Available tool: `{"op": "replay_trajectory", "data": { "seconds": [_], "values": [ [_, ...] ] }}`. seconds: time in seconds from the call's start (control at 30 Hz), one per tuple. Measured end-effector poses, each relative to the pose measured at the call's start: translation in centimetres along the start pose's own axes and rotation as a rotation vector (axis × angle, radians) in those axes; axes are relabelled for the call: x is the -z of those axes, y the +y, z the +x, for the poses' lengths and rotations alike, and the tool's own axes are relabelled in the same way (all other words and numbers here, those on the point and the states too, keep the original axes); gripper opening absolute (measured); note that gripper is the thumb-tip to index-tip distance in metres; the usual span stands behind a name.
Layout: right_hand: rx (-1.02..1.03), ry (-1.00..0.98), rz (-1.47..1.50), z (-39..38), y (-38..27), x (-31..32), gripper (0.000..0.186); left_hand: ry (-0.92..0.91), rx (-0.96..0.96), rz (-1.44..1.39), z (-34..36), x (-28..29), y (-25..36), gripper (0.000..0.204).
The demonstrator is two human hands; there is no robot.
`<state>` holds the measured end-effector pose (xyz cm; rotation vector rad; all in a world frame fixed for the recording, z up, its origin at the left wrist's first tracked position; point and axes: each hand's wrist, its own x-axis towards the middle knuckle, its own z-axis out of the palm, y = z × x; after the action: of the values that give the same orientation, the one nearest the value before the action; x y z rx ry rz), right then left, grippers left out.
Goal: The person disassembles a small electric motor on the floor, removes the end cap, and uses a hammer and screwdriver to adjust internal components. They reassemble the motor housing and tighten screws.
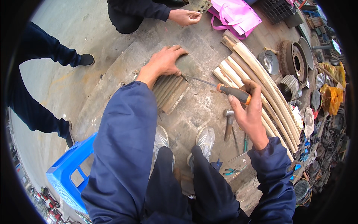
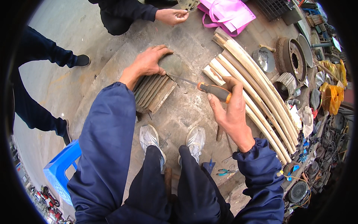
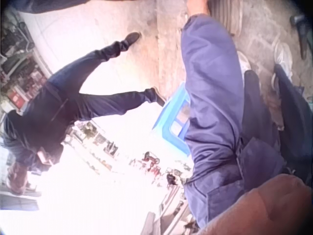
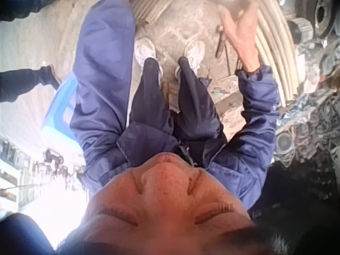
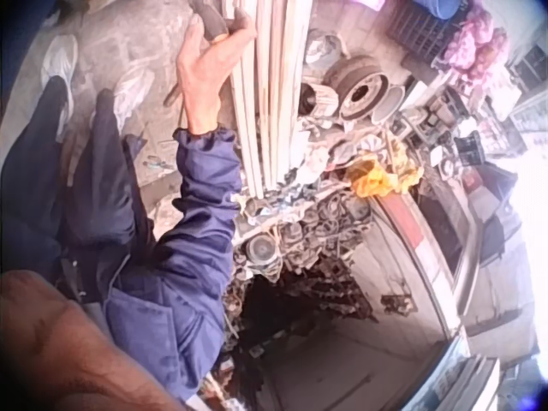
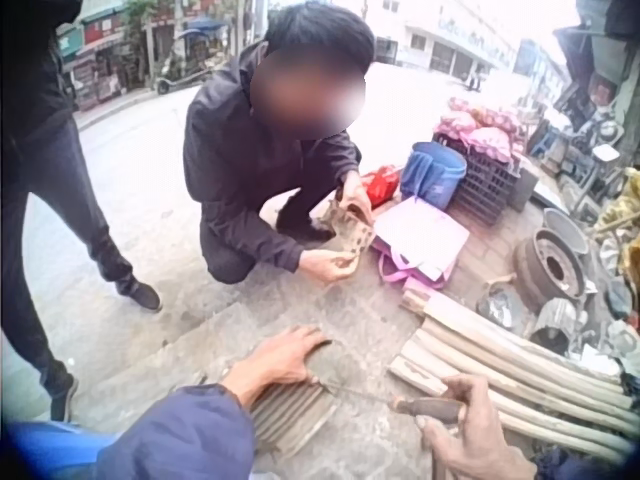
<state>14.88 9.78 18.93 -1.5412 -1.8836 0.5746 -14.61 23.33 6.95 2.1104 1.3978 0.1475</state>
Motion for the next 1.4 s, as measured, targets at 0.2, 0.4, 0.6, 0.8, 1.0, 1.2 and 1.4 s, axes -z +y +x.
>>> {"op": "replay_trajectory", "data": {
  "seconds": [0.2, 0.4, 0.6, 0.8, 1.0, 1.2, 1.4],
  "values": [
    [-0.497, -0.034, -0.047, -0.6, 0.4, 0.1, 0.046, -0.017, 0.009, 0.01, 0.4, -0.3, -0.4, 0.091],
    [0.081, 0.107, -0.07, -0.4, 0.5, -1.0, 0.036, -0.02, 0.022, -0.016, 0.4, -0.4, -0.4, 0.096],
    [-0.457, -0.012, 0.124, 0.0, -0.3, -0.1, 0.039, -0.034, 0.015, -0.015, 0.5, -0.3, -0.3, 0.096],
    [0.186, -0.46, -0.272, 2.4, 0.1, 2.6, 0.035, 0.023, -0.027, 0.02, 0.2, -0.5, -0.4, 0.09],
    [-0.64, -0.34, 0.231, 2.6, -0.6, 1.8, 0.026, 0.013, -0.015, 0.051, 0.6, -0.7, -0.7, 0.089],
    [-0.76, -0.438, 0.247, 2.9, -1.6, 2.0, 0.031, 0.004, -0.018, 0.031, 0.5, -0.3, -0.3, 0.089],
    [0.06, -0.574, -0.282, 4.5, -2.5, 1.5, 0.024, 0.017, -0.022, 0.038, 0.6, -0.7, -0.6, 0.09]
  ]
}}
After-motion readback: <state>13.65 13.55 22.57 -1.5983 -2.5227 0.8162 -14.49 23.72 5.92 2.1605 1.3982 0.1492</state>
